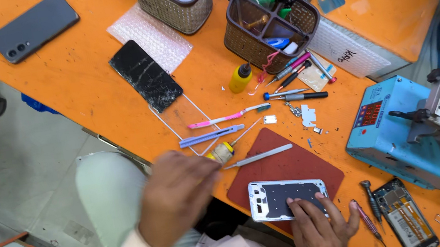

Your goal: The person repairs a mobile phone by using a screwdriver to remove and replace screws from the internal chassis, handling small components with tweezers, and applying adhesive tape to the back of the device.

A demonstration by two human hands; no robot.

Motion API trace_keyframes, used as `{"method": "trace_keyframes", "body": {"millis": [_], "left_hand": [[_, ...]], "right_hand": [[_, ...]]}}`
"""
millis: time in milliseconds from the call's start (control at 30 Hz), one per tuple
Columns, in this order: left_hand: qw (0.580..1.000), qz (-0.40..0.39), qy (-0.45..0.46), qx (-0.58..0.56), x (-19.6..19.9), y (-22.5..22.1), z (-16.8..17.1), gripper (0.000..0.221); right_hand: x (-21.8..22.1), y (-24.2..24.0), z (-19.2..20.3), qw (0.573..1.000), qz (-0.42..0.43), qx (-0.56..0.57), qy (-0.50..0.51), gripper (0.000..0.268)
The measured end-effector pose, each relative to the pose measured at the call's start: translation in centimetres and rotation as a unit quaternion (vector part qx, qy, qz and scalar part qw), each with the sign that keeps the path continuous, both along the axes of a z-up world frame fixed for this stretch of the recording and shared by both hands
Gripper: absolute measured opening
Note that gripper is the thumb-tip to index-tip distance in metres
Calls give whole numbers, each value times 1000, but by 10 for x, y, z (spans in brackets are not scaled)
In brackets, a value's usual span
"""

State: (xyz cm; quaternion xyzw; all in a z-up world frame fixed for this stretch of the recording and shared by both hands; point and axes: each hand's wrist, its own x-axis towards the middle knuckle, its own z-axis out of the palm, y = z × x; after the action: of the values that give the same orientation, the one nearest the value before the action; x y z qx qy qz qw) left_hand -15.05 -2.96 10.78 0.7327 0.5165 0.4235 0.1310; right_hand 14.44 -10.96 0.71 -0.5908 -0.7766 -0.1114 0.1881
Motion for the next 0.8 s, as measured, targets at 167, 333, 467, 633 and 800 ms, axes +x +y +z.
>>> {"method": "trace_keyframes", "body": {"millis": [167, 333, 467, 633, 800], "left_hand": [[983, 183, -4, -10, -33, -23, 33, 21], [959, 268, 70, 51, -86, -48, 43, 18], [956, 252, 107, 110, -163, -38, 21, 19], [929, 265, 186, 181, -329, 88, -18, 18], [870, 394, 284, 80, -476, 298, -25, 27]], "right_hand": [[8, -1, -8, 999, 25, 0, 35, 22], [11, -6, -12, 999, 45, 1, 28, 24], [11, -10, -22, 999, 37, 2, 29, 27], [27, -11, -56, 999, 40, 29, -4, 26], [44, 22, -95, 982, 104, 155, -24, 27]]}}
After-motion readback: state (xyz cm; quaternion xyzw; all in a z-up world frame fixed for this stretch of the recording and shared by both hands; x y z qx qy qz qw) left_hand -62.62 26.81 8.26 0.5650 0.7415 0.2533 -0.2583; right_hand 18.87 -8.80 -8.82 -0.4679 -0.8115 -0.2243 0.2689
